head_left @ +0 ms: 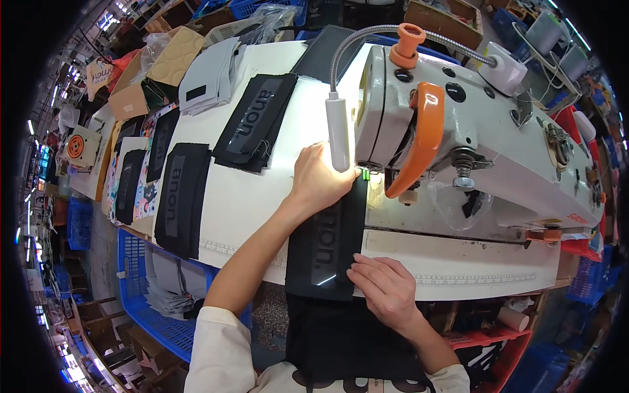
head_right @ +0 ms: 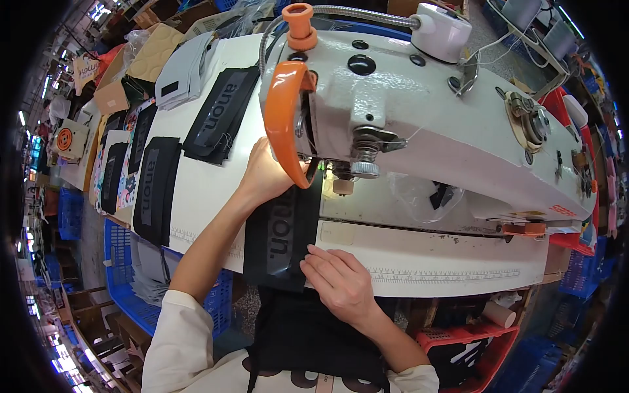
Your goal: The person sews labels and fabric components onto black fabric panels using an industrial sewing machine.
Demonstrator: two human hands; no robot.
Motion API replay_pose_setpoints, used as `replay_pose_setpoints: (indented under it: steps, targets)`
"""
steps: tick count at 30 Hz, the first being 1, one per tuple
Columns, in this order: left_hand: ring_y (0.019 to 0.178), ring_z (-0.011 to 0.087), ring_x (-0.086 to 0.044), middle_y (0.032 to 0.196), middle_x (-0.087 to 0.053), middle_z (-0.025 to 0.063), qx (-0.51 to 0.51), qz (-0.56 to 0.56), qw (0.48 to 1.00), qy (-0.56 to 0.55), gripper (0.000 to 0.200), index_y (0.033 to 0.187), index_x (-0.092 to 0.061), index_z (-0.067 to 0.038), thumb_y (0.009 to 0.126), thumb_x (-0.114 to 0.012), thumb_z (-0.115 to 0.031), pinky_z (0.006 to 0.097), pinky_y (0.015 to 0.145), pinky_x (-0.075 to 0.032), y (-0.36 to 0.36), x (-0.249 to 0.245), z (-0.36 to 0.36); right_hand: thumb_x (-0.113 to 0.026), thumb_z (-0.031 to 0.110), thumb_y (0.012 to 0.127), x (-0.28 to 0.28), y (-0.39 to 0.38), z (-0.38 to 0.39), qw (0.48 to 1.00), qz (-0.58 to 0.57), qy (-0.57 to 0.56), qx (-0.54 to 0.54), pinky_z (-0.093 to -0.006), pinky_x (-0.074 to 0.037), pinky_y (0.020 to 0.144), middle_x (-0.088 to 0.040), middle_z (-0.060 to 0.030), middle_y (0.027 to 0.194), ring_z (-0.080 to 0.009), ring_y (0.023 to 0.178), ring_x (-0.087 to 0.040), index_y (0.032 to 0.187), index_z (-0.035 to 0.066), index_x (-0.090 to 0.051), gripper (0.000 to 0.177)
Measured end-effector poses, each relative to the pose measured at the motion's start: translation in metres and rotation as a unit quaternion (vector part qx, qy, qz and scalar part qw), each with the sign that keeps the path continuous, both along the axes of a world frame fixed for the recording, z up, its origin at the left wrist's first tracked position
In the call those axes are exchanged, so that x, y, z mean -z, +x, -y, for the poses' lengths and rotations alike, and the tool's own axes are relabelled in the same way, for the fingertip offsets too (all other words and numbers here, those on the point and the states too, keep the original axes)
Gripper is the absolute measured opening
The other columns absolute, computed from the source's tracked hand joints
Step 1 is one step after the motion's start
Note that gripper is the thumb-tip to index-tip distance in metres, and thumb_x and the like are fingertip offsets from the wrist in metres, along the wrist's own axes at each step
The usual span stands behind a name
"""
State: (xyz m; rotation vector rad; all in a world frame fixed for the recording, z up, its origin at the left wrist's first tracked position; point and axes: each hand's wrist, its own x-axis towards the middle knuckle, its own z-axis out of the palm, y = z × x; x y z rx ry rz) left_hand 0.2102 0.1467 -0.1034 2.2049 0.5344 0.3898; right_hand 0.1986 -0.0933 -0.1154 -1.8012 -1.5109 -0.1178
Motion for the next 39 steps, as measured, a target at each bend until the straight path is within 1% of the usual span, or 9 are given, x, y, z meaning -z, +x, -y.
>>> replay_pose_setpoints:
  steps: [13, 21, 25, 27, 29, 31, 32, 35, 39]
  targets:
    - [0.08, 0.0406, -0.065, 0.078, -0.067, 0.0197, 0.005, 0.03, 0.999, 0.035, 0.022, 0.078, -0.065, 0.0, 0.071, -0.075, -0.019, 0.0478, 0.074, -0.05, 0.004, 0.008, -0.008, -0.069, -0.004, 0.074, 0.0, 0.0, -0.004, 0.999, -0.011, -0.016, 0.029, -0.0353, -0.053, 0.083, -0.072, -0.0093, 0.1, -0.0232, 0.102, -0.071, 0.094, 0.0, -0.073, 0.021]
    - [0.08, 0.0419, -0.064, 0.079, -0.066, 0.0208, 0.016, -0.008, 1.0, -0.007, 0.026, 0.079, -0.065, 0.001, 0.071, -0.077, -0.02, 0.0479, 0.076, -0.05, 0.001, 0.0, -0.002, -0.07, -0.004, 0.073, -0.001, -0.002, 0.002, 1.0, -0.005, -0.007, 0.022, -0.0346, -0.053, 0.08, -0.072, -0.0083, 0.097, -0.0231, 0.1, -0.071, 0.092, 0.0, -0.073, 0.019]
    - [0.089, 0.0417, -0.064, 0.089, -0.067, 0.0208, 0.012, -0.014, 0.996, 0.092, 0.029, 0.086, -0.066, 0.001, 0.072, -0.078, -0.021, 0.0483, 0.08, -0.049, -0.01, 0.004, 0.002, -0.071, -0.002, 0.073, -0.001, -0.003, 0.008, 0.999, -0.014, -0.03, 0.002, -0.0367, -0.052, 0.085, -0.071, -0.0093, 0.103, -0.0233, 0.107, -0.069, 0.1, 0.001, -0.072, 0.027]
    - [0.1, 0.0399, -0.061, 0.103, -0.065, 0.0181, 0.013, 0.029, 0.955, 0.294, 0.028, 0.096, -0.066, -0.001, 0.074, -0.077, -0.015, 0.0487, 0.087, -0.048, -0.038, -0.013, 0.015, -0.073, 0.003, 0.075, -0.008, -0.003, 0.013, 0.997, -0.006, -0.071, -0.009, -0.0389, -0.049, 0.09, -0.068, -0.0097, 0.112, -0.0236, 0.113, -0.066, 0.108, 0.002, -0.071, 0.033]
    - [0.11, 0.0374, -0.059, 0.116, -0.062, 0.0144, 0.147, 0.082, 0.962, 0.217, 0.034, 0.103, -0.065, -0.002, 0.073, -0.076, -0.01, 0.0483, 0.095, -0.046, -0.081, -0.022, 0.025, -0.074, 0.005, 0.076, -0.006, -0.009, 0.02, 0.996, -0.014, -0.09, -0.005, -0.04, -0.048, 0.092, -0.067, -0.01, 0.117, -0.0238, 0.117, -0.065, 0.112, 0.003, -0.07, 0.036]
    - [0.111, 0.0328, -0.061, 0.122, -0.065, 0.0118, 0.297, 0.069, 0.938, 0.162, 0.031, 0.104, -0.069, -0.005, 0.073, -0.073, -0.006, 0.0438, 0.098, -0.048, -0.115, -0.023, 0.041, -0.077, 0.01, 0.076, 0.001, -0.021, 0.032, 0.996, 0.007, -0.09, 0.028, -0.0412, -0.046, 0.095, -0.064, -0.0089, 0.121, -0.0242, 0.118, -0.063, 0.118, 0.006, -0.068, 0.043]
    - [0.111, 0.0328, -0.061, 0.122, -0.065, 0.0118, 0.297, 0.065, 0.939, 0.159, 0.031, 0.104, -0.069, -0.005, 0.073, -0.073, -0.006, 0.0438, 0.098, -0.048, -0.127, -0.021, 0.05, -0.078, 0.012, 0.077, 0.005, -0.026, 0.037, 0.995, 0.018, -0.091, 0.039, -0.0418, -0.045, 0.096, -0.062, -0.0084, 0.123, -0.0244, 0.119, -0.062, 0.121, 0.007, -0.067, 0.046]
    - [0.114, 0.0287, -0.061, 0.12, -0.064, 0.0112, 0.315, 0.025, 0.905, 0.284, 0.037, 0.114, -0.066, -0.002, 0.078, -0.067, -0.011, 0.0435, 0.102, -0.048, -0.148, -0.016, 0.069, -0.079, 0.017, 0.079, 0.021, -0.034, 0.049, 0.998, 0.023, -0.055, 0.037, -0.0395, -0.045, 0.097, -0.063, -0.0059, 0.118, -0.0217, 0.117, -0.062, 0.12, 0.009, -0.069, 0.043]
    - [0.112, 0.0255, -0.061, 0.117, -0.065, 0.0097, 0.29, 0.049, 0.901, 0.318, 0.035, 0.115, -0.067, -0.002, 0.081, -0.062, -0.01, 0.0425, 0.101, -0.048, -0.146, -0.008, 0.073, -0.08, 0.019, 0.079, 0.022, -0.036, 0.05, 0.997, 0.037, -0.042, 0.048, -0.0379, -0.045, 0.096, -0.062, -0.0039, 0.112, -0.0205, 0.114, -0.062, 0.118, 0.011, -0.07, 0.041]
